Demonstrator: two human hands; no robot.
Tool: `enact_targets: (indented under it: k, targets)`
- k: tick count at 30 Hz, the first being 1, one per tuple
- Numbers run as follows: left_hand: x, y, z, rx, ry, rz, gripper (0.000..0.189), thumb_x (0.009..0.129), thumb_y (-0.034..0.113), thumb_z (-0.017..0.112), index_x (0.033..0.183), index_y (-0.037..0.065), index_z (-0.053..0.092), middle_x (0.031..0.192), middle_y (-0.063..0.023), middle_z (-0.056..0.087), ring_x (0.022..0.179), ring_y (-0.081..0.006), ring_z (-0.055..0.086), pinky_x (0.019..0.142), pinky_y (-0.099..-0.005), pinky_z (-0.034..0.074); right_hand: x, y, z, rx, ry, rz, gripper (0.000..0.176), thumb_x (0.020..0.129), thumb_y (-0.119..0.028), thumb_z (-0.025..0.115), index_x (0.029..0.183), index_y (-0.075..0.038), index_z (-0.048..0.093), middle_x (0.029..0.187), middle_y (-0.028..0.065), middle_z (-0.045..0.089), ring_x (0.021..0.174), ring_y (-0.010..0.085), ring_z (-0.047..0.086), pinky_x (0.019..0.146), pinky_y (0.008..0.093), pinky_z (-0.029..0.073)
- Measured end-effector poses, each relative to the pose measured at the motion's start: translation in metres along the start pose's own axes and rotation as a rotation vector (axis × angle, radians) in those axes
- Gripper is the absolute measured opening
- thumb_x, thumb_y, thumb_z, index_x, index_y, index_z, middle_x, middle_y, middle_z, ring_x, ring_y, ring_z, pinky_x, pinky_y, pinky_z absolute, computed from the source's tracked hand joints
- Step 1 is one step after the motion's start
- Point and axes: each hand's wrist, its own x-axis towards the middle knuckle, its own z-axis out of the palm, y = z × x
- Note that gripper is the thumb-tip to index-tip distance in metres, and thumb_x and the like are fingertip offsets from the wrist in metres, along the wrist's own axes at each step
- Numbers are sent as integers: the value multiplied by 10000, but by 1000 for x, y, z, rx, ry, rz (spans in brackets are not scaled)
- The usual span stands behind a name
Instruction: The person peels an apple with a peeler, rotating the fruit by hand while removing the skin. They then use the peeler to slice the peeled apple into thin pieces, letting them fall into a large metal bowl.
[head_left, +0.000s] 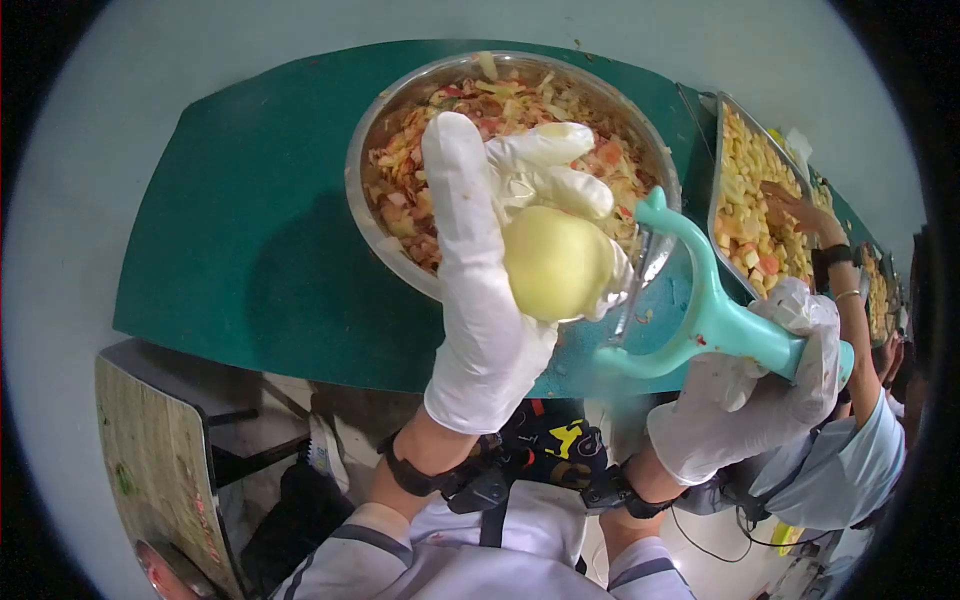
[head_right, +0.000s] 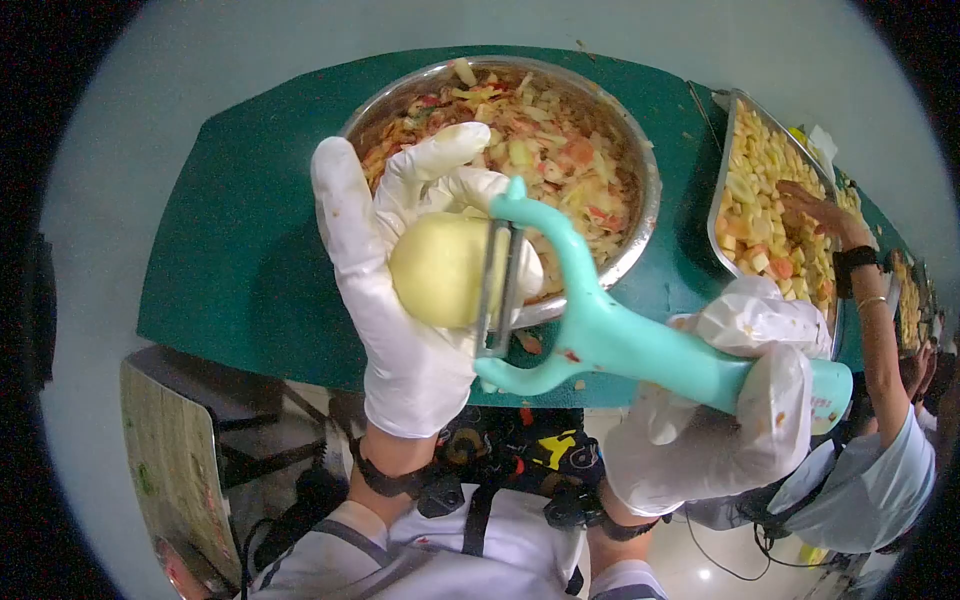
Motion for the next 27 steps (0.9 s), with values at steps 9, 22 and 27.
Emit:
enact_targets:
  k: [9,22,27]
  targets:
    - [14,-6,-9,-269,39,-102,475,898,435,517,1126,19,547,970,-109,588,900,-209,586,787,-271,524,8,15,-6,218,147,133,245,870,-175,518,898,66,551,598,50,499,369,80,382,340,186,326]
    - [7,-5,-3,-116,-3,-76,439,873,394,564,1109,24,566,991,-126,632,940,-195,599,765,-295,508,0,19,-6,155,216,96,226,860,-156,516,874,67,555,611,77,526,352,93,391,296,189,291]
    - [9,-2,-6,-146,2,-62,396,872,364,563,1082,28,584,1062,-148,625,973,-198,599,807,-332,514,-2,22,-4,153,250,79,220,847,-151,515,878,63,560,701,98,563,368,97,402,310,201,323]
